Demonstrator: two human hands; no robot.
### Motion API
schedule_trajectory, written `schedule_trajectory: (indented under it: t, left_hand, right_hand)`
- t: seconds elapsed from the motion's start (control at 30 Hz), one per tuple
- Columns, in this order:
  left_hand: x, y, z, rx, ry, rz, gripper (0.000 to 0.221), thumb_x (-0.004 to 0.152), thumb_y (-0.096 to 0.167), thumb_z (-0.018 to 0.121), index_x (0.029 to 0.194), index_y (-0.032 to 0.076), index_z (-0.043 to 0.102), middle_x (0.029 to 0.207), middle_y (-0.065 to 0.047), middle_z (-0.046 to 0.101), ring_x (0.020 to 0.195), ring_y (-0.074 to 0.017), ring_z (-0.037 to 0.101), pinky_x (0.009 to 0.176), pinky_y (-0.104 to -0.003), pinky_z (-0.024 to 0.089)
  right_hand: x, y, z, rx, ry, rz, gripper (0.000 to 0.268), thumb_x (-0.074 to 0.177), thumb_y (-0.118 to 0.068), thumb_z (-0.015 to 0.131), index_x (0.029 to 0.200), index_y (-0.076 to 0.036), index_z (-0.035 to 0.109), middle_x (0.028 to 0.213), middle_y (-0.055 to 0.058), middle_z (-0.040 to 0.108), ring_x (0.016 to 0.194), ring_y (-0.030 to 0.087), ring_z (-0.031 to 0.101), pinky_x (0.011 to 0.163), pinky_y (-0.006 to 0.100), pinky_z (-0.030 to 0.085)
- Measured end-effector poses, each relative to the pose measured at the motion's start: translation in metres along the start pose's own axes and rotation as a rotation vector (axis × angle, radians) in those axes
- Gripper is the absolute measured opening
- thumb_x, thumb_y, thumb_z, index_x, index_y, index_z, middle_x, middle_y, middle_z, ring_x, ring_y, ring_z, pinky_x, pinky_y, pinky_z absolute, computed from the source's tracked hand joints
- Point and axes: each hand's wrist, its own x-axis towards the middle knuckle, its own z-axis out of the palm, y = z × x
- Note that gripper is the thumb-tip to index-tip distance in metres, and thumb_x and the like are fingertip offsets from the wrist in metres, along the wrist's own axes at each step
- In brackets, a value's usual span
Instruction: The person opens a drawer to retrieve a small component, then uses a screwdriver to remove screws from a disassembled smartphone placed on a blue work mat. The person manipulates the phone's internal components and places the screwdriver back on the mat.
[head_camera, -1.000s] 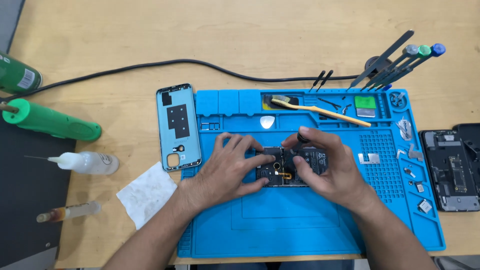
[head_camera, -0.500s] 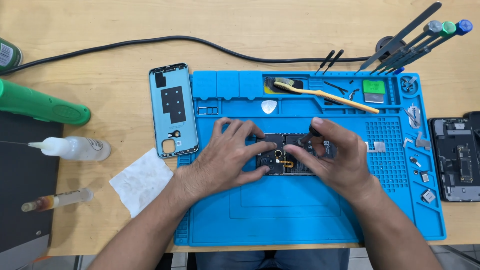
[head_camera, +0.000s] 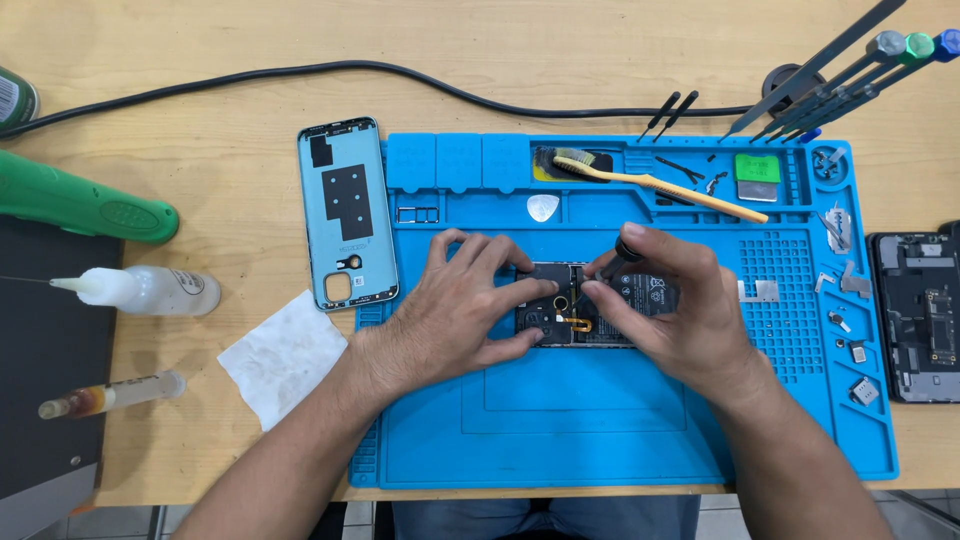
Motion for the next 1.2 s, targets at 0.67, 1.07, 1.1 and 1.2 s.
schedule_trajectory:
  t: [0.67,1.07,1.1,1.2]
  left_hand:
    - [0.0,0.001,-0.002,-0.012,0.004,0.007,0.037,0.09,0.041,0.075,0.118,0.016,0.073,0.115,-0.01,0.055,0.112,-0.0294,0.058,0.105,-0.064,0.033]
    - [0.0,0.001,-0.002,-0.005,0.009,0.003,0.043,0.087,0.048,0.077,0.116,0.017,0.073,0.115,-0.01,0.055,0.112,-0.0293,0.059,0.106,-0.065,0.033]
    - [0.0,0.001,-0.001,0.005,0.011,0.004,0.043,0.087,0.048,0.078,0.116,0.017,0.073,0.115,-0.009,0.054,0.112,-0.029,0.059,0.106,-0.064,0.033]
    - [0.0,0.002,-0.002,0.002,0.009,0.006,0.042,0.086,0.046,0.079,0.115,0.016,0.073,0.114,-0.01,0.054,0.113,-0.03,0.058,0.105,-0.063,0.033]
  right_hand:
    - [-0.007,0.021,0.001,0.021,0.074,-0.109,0.055,0.094,-0.011,0.076,0.14,-0.004,0.046,0.096,0.017,0.065,0.084,0.034,0.071,0.078,0.053,0.065]
    - [-0.006,0.02,0.001,0.079,0.035,-0.069,0.051,0.097,-0.006,0.069,0.141,-0.007,0.043,0.098,0.018,0.068,0.091,0.037,0.074,0.082,0.056,0.065]
    - [-0.006,0.02,0.001,0.086,0.034,-0.065,0.052,0.096,-0.005,0.068,0.141,-0.006,0.043,0.098,0.018,0.068,0.091,0.037,0.074,0.083,0.057,0.065]
    - [0.0,0.009,0.001,0.104,0.01,-0.056,0.053,0.095,-0.002,0.067,0.141,-0.003,0.041,0.102,0.022,0.073,0.093,0.042,0.077,0.082,0.06,0.065]
